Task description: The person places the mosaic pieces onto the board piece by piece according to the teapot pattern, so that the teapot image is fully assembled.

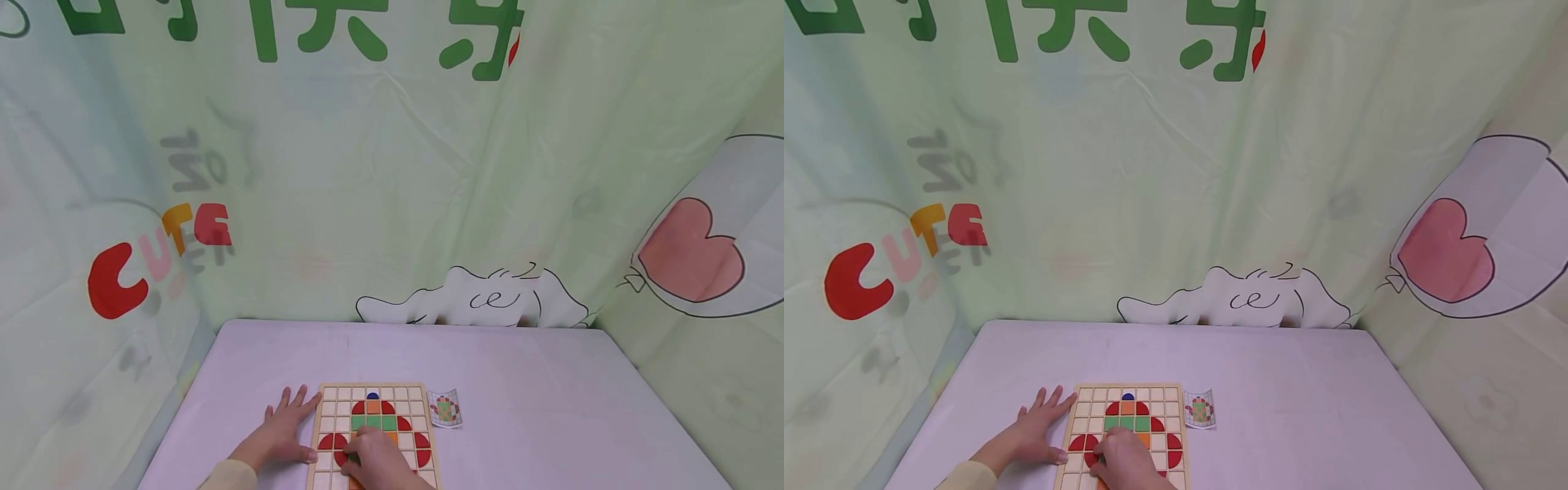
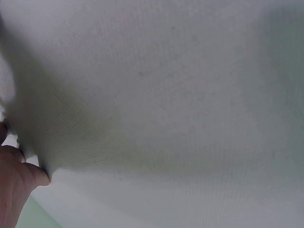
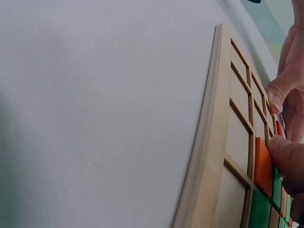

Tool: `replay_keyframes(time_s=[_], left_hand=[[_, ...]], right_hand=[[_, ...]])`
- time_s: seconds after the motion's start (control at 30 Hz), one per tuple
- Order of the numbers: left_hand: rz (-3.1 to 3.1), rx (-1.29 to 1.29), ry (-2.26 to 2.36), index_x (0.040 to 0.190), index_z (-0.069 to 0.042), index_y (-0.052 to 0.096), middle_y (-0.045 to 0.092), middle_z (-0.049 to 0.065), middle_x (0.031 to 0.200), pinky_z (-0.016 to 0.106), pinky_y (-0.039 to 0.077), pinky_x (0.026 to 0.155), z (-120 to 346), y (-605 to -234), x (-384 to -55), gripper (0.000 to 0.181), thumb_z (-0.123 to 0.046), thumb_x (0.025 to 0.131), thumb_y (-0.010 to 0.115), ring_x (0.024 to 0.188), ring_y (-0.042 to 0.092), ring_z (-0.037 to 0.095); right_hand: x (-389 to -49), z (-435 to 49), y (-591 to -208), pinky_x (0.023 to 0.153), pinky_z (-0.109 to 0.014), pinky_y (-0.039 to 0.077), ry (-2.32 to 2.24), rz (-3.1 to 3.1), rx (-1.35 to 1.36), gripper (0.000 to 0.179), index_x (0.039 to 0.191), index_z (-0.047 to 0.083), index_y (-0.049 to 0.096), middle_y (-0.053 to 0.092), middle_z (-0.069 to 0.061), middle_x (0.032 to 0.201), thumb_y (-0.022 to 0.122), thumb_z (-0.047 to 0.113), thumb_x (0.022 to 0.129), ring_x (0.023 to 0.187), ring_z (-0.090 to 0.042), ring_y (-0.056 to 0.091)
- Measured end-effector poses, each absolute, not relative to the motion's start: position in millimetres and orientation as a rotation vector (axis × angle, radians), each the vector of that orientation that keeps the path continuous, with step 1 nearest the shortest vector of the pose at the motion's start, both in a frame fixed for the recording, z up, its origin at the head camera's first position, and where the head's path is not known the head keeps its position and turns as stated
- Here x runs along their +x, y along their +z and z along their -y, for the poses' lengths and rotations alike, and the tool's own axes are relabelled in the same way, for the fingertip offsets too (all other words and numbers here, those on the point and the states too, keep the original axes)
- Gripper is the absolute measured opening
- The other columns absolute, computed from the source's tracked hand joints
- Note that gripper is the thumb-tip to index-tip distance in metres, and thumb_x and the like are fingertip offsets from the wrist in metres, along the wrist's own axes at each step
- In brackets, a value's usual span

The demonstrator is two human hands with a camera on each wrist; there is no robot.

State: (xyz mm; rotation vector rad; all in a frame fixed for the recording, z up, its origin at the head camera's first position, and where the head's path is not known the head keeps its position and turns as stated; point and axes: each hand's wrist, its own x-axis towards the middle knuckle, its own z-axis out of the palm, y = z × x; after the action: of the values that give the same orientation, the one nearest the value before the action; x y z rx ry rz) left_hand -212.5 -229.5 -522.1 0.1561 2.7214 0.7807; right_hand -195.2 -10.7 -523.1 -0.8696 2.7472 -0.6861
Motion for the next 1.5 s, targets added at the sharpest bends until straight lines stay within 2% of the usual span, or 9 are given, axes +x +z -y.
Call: replay_keyframes(time_s=[0.27, 1.0, 1.13, 1.3, 1.5], left_hand=[[-2.724, 0.162, 0.799, 0.156, -0.01, 0.042, 0.025, 0.029, 0.166, 0.081, 0.009, 0.115, 228, -523, -212, 0.106, -0.027, 0.066, 0.095, 0.153, 0.007, 0.058], [-2.71, 0.147, 0.792, 0.156, -0.012, 0.042, 0.024, 0.028, 0.166, 0.08, 0.008, 0.116, 226, -524, -214, 0.106, -0.028, 0.066, 0.095, 0.154, 0.006, 0.057], [-2.71, 0.158, 0.798, 0.156, -0.011, 0.042, 0.024, 0.028, 0.166, 0.08, 0.007, 0.116, 227, -525, -214, 0.106, -0.029, 0.066, 0.095, 0.153, 0.006, 0.057], [-2.715, 0.189, 0.795, 0.156, -0.01, 0.041, 0.024, 0.029, 0.166, 0.081, 0.008, 0.115, 225, -527, -216, 0.107, -0.028, 0.066, 0.095, 0.153, 0.007, 0.058], [-2.705, 0.207, 0.797, 0.156, -0.01, 0.041, 0.024, 0.029, 0.165, 0.082, 0.008, 0.114, 223, -530, -221, 0.107, -0.027, 0.066, 0.095, 0.153, 0.006, 0.059]], right_hand=[[-195, 11, -523, 0.079, -0.022, 0.056, -0.763, -2.743, -0.776, 0.018, 0.099, 0.013, 0.083, 0.071, 0.008, 0.087, 0.084, 0.023, 0.084, 0.078, 0.001, 0.053], [-195, 5, -522, 0.073, -0.025, 0.052, -0.914, -2.715, -0.612, 0.018, 0.091, 0.01, 0.081, 0.065, 0.01, 0.082, 0.084, 0.025, 0.084, 0.074, -0.003, 0.049], [-198, -7, -519, 0.068, -0.022, 0.05, -1.055, -2.619, -0.605, 0.02, 0.099, 0.007, 0.08, 0.068, 0.008, 0.086, 0.081, 0.024, 0.088, 0.074, -0.002, 0.05], [-201, -32, -513, 0.074, -0.02, 0.053, -1.173, -2.551, -0.61, 0.026, 0.112, 0.006, 0.077, 0.071, 0.002, 0.102, 0.076, 0.023, 0.092, 0.082, -0.001, 0.054], [-206, -73, -505, 0.071, -0.022, 0.053, -1.236, -2.583, -0.661, 0.029, 0.116, 0.001, 0.073, 0.072, -0.005, 0.102, 0.073, 0.02, 0.095, 0.085, -0.003, 0.059]])
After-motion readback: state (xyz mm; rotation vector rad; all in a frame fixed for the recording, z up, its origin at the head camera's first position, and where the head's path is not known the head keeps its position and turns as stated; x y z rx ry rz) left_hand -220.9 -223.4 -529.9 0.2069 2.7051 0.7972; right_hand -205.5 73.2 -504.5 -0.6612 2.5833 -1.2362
